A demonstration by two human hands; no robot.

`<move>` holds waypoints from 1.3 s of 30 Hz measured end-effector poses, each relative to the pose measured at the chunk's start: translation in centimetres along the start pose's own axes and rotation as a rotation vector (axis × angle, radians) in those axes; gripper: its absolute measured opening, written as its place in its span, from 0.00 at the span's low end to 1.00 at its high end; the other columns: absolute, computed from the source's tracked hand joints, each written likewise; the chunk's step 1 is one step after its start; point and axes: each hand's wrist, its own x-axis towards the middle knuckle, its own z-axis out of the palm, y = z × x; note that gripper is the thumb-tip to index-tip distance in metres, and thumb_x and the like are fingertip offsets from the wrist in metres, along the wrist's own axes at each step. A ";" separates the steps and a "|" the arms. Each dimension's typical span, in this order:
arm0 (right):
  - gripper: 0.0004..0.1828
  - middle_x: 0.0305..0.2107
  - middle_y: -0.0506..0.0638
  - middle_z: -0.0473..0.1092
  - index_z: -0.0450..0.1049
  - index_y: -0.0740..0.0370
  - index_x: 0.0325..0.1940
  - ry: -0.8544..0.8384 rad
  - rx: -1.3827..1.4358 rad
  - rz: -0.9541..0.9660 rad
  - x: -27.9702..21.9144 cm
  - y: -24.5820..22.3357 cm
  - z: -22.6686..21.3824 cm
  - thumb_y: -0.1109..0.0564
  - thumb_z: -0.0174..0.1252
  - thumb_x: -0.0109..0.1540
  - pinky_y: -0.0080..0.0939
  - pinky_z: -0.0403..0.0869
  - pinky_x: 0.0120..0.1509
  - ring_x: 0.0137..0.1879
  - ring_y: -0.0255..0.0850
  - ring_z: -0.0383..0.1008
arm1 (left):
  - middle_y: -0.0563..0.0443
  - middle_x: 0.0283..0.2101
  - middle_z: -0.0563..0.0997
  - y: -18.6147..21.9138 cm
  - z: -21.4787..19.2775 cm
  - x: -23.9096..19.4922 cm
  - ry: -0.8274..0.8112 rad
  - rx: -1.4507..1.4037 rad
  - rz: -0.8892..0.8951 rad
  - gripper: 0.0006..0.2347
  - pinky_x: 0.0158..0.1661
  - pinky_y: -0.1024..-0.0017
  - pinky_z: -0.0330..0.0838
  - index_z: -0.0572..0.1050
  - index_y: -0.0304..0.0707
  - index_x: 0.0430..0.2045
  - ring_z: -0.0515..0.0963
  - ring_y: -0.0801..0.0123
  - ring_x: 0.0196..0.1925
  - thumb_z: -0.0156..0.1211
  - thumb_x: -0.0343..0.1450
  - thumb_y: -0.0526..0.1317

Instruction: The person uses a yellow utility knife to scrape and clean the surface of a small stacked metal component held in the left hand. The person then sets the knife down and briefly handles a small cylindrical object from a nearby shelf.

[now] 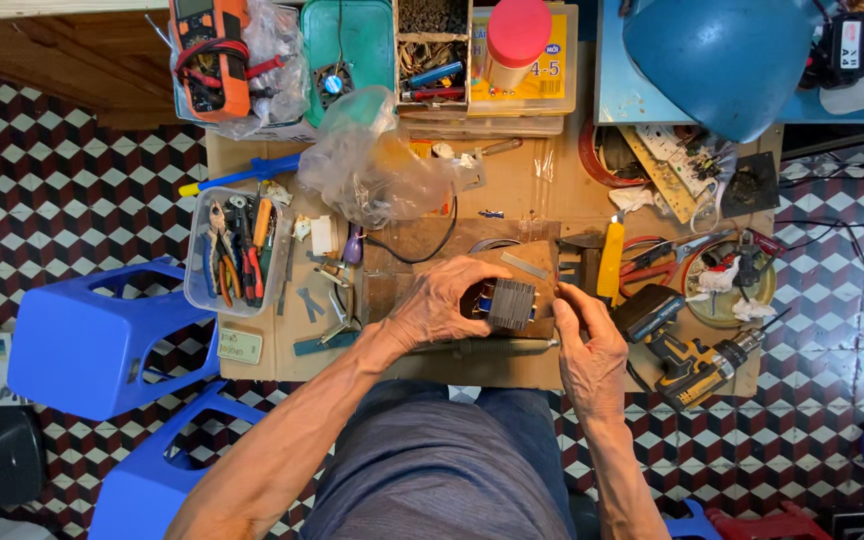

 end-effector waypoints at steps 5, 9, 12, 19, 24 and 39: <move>0.16 0.46 0.51 0.77 0.76 0.65 0.57 0.015 0.033 -0.032 0.2 0.3 0.9 0.55 0.55 0.69 0.35 0.74 0.56 0.50 0.37 0.77 | 0.50 0.50 0.81 -0.6 -0.2 0.3 -0.016 0.017 0.040 0.28 0.54 0.63 0.76 0.75 0.47 0.52 0.80 0.55 0.52 0.74 0.55 0.40; 0.16 0.45 0.51 0.76 0.76 0.65 0.57 0.000 0.038 -0.062 0.5 -0.2 1.2 0.54 0.53 0.70 0.35 0.74 0.54 0.48 0.36 0.77 | 0.50 0.51 0.81 -1.0 -1.0 1.1 -0.104 0.004 0.046 0.28 0.55 0.63 0.76 0.75 0.47 0.53 0.80 0.56 0.54 0.73 0.56 0.40; 0.16 0.43 0.50 0.75 0.76 0.65 0.56 -0.027 0.032 -0.061 0.3 -0.4 1.4 0.54 0.51 0.71 0.35 0.74 0.53 0.46 0.36 0.77 | 0.49 0.55 0.80 -1.2 -1.7 2.2 -0.206 -0.053 0.114 0.29 0.60 0.61 0.72 0.73 0.46 0.55 0.78 0.53 0.57 0.71 0.56 0.37; 0.16 0.43 0.52 0.75 0.76 0.65 0.56 -0.054 0.027 -0.044 -1.1 -0.8 2.1 0.53 0.54 0.69 0.36 0.73 0.55 0.49 0.38 0.76 | 0.39 0.61 0.73 -0.2 -3.2 2.0 -0.149 0.087 0.157 0.36 0.62 0.56 0.64 0.68 0.43 0.60 0.71 0.47 0.63 0.74 0.54 0.34; 0.24 0.51 0.56 0.72 0.71 0.65 0.62 -0.091 -0.051 -0.189 -1.1 -1.4 1.9 0.52 0.62 0.64 0.41 0.73 0.60 0.57 0.44 0.75 | 0.45 0.51 0.82 3.1 -0.5 -5.0 0.216 -0.071 -0.505 0.25 0.56 0.66 0.76 0.70 0.38 0.55 0.83 0.61 0.55 0.73 0.64 0.42; 0.32 0.45 0.62 0.72 0.69 0.71 0.58 0.205 -0.312 -0.300 -3.0 -2.1 6.6 0.50 0.72 0.57 0.48 0.75 0.55 0.51 0.53 0.75 | 0.29 0.57 0.78 5.3 4.4 -6.3 0.229 -0.378 -0.559 0.28 0.56 0.67 0.71 0.60 0.31 0.68 0.79 0.53 0.59 0.46 0.69 0.34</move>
